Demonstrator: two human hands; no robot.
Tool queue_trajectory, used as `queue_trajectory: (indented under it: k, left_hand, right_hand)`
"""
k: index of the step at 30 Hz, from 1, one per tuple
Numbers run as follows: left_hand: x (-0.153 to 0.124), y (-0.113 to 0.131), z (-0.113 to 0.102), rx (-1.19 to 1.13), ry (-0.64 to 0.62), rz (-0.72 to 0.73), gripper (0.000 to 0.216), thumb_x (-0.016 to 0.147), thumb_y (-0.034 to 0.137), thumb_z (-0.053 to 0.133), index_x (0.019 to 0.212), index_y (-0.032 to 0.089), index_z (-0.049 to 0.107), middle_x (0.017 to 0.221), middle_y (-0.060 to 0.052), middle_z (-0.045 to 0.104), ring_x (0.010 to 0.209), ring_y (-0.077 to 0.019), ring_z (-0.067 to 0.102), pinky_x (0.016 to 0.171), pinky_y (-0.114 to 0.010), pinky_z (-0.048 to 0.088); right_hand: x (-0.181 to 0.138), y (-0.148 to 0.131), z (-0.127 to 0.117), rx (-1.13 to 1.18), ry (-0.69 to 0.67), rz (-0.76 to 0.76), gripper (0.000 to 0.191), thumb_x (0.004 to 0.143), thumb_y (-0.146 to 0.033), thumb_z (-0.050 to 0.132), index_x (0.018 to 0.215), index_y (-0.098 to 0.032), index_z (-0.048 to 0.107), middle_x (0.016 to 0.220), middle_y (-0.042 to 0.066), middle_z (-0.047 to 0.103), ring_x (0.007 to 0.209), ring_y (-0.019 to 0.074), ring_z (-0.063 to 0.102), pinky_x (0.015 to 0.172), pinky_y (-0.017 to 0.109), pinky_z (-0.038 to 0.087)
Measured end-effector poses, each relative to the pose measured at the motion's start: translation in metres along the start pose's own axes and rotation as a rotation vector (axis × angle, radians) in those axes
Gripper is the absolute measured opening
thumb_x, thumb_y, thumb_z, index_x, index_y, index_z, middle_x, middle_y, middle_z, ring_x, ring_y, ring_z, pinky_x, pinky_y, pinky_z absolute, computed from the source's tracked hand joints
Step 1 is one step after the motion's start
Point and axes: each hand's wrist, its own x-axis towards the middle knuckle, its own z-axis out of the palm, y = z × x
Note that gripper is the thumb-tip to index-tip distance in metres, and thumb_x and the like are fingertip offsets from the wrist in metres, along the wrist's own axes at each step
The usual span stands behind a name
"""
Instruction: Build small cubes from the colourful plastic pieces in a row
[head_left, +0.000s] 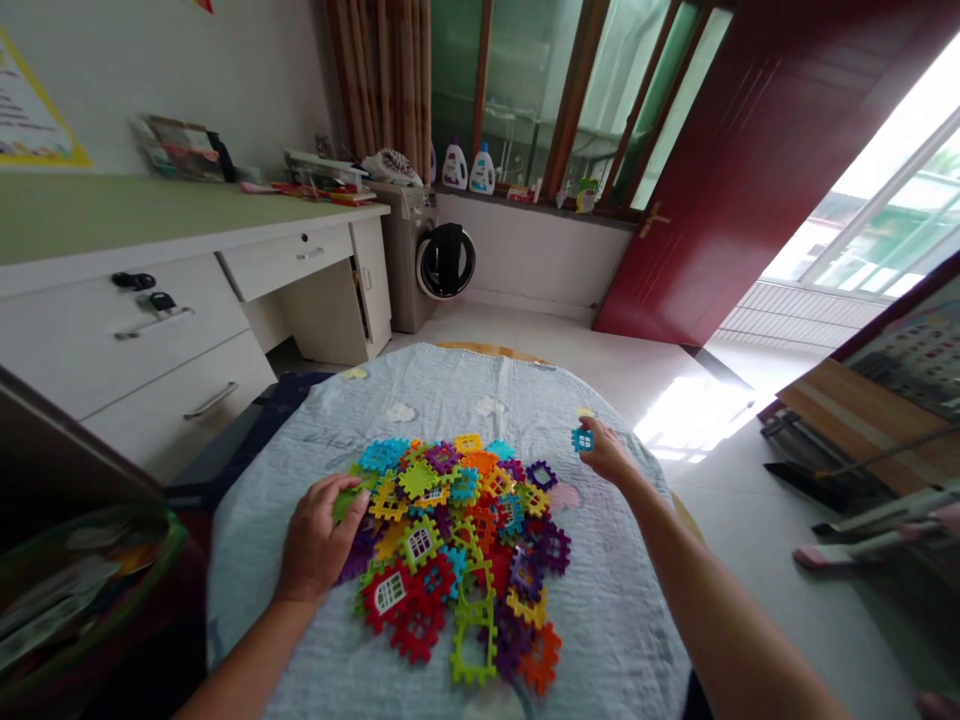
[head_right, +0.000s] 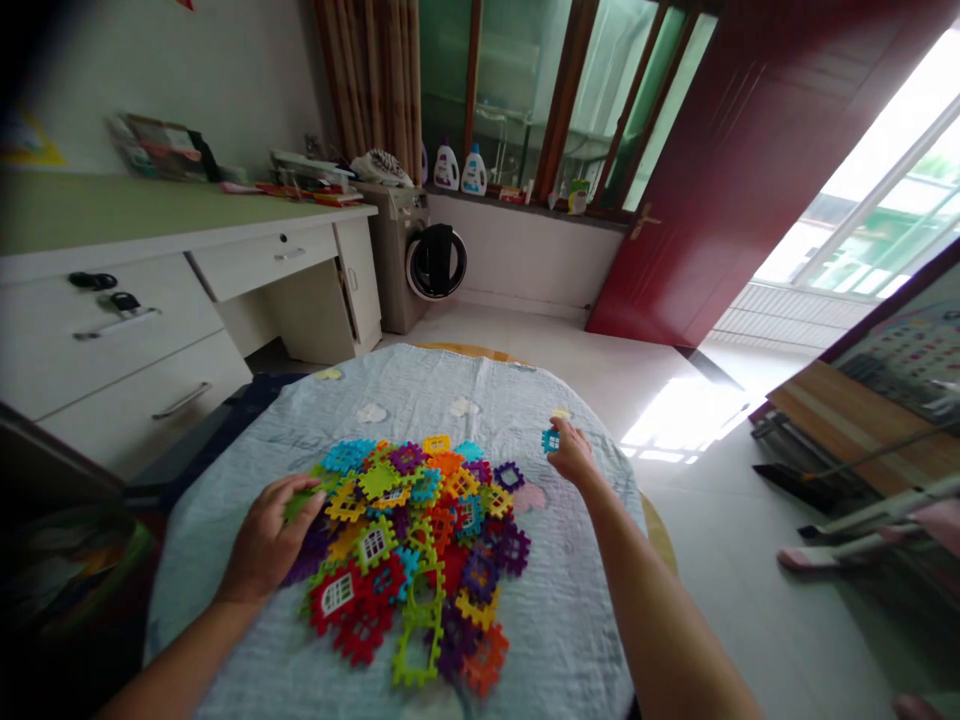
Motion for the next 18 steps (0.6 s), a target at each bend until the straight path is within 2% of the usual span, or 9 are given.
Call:
queue_trajectory:
  k: [9, 14, 18]
  left_hand:
    - [-0.001, -0.002, -0.001, 0.001, -0.017, -0.027, 0.036, 0.087, 0.053, 0.049, 0.099, 0.021, 0.06, 0.106, -0.008, 0.062, 0.105, -0.0261, 0.058, 0.101, -0.045, 0.043]
    - [-0.001, -0.003, -0.002, 0.002, -0.036, -0.027, 0.036, 0.086, 0.052, 0.049, 0.099, 0.021, 0.06, 0.106, -0.008, 0.062, 0.104, -0.0261, 0.058, 0.1, -0.045, 0.044]
    - [0.0, -0.003, -0.002, 0.012, -0.035, -0.029, 0.035, 0.086, 0.052, 0.05, 0.098, 0.021, 0.061, 0.104, -0.008, 0.062, 0.103, -0.0261, 0.059, 0.099, -0.045, 0.044]
  right_hand:
    - [0.014, 0.009, 0.022, -0.047, -0.11, 0.013, 0.068, 0.066, -0.015, 0.061, 0.133, -0.019, 0.052, 0.131, 0.012, 0.056, 0.116, 0.0254, 0.052, 0.093, 0.032, 0.039]
    - [0.021, 0.012, 0.017, -0.08, -0.153, -0.004, 0.058, 0.064, -0.016, 0.065, 0.122, -0.017, 0.061, 0.119, 0.011, 0.059, 0.107, 0.023, 0.055, 0.092, 0.029, 0.038]
    - [0.027, 0.027, 0.005, -0.096, -0.145, 0.028, 0.06, 0.066, -0.017, 0.065, 0.125, -0.016, 0.059, 0.123, 0.013, 0.056, 0.109, 0.0244, 0.053, 0.092, 0.03, 0.038]
